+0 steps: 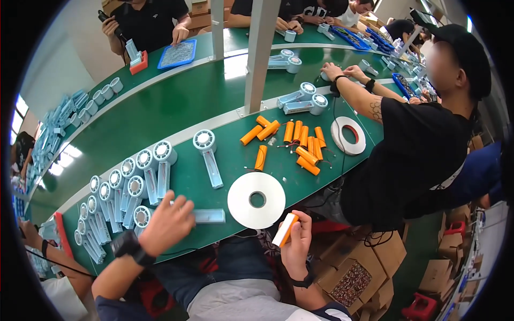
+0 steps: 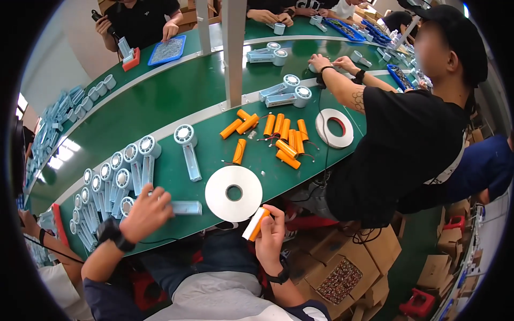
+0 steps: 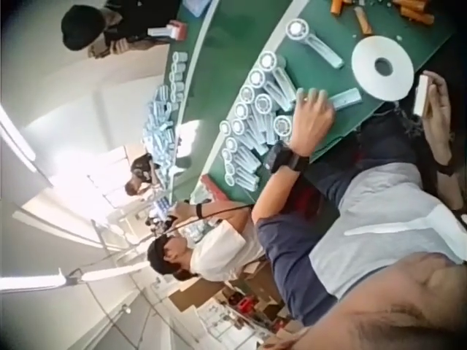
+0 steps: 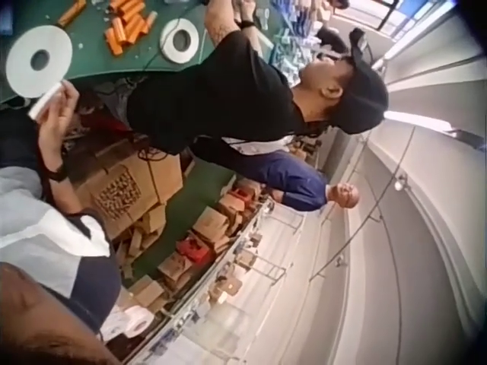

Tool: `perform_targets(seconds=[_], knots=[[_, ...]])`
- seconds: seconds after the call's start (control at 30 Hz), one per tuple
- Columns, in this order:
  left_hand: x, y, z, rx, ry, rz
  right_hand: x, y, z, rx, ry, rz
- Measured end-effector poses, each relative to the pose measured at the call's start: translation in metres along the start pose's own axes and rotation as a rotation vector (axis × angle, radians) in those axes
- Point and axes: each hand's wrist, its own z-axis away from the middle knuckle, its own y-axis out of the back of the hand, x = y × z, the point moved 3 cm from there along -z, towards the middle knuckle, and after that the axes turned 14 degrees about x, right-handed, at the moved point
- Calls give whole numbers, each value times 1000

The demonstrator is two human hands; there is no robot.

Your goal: Worker applying adhesive tape and components to handheld fan housings on an assembly line.

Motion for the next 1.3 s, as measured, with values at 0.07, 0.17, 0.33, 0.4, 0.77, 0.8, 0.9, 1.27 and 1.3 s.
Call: perform_targets(seconds=[0.07, 0.17, 0.33, 0.4, 0.77, 0.8, 0.9, 1.27, 1.3], knots=[[16, 15, 20, -105, 92, 31, 4, -10, 3, 0, -91, -69], [22, 2, 32, -106, 233, 163, 5, -23, 3, -122, -89, -74], [21, -7, 40, 229, 478, 448, 16, -58, 19, -339, -88, 60], [25, -18, 54, 293, 578, 500, 27, -67, 21, -352, 2, 193], [34, -35, 77, 646, 780, 498, 38, -87, 23, -949, 832, 770], [35, -36, 78, 651, 786, 498, 35, -93, 26, -1036, 968, 834], [39, -36, 76, 650, 803, 492, 32, -107, 31, -1201, 1114, 950], [38, -46, 74, 714, 801, 502, 25, -179, 35, -1777, 1288, 1334], [36, -47, 74, 724, 800, 492, 26, -183, 33, -1829, 1265, 1391]])
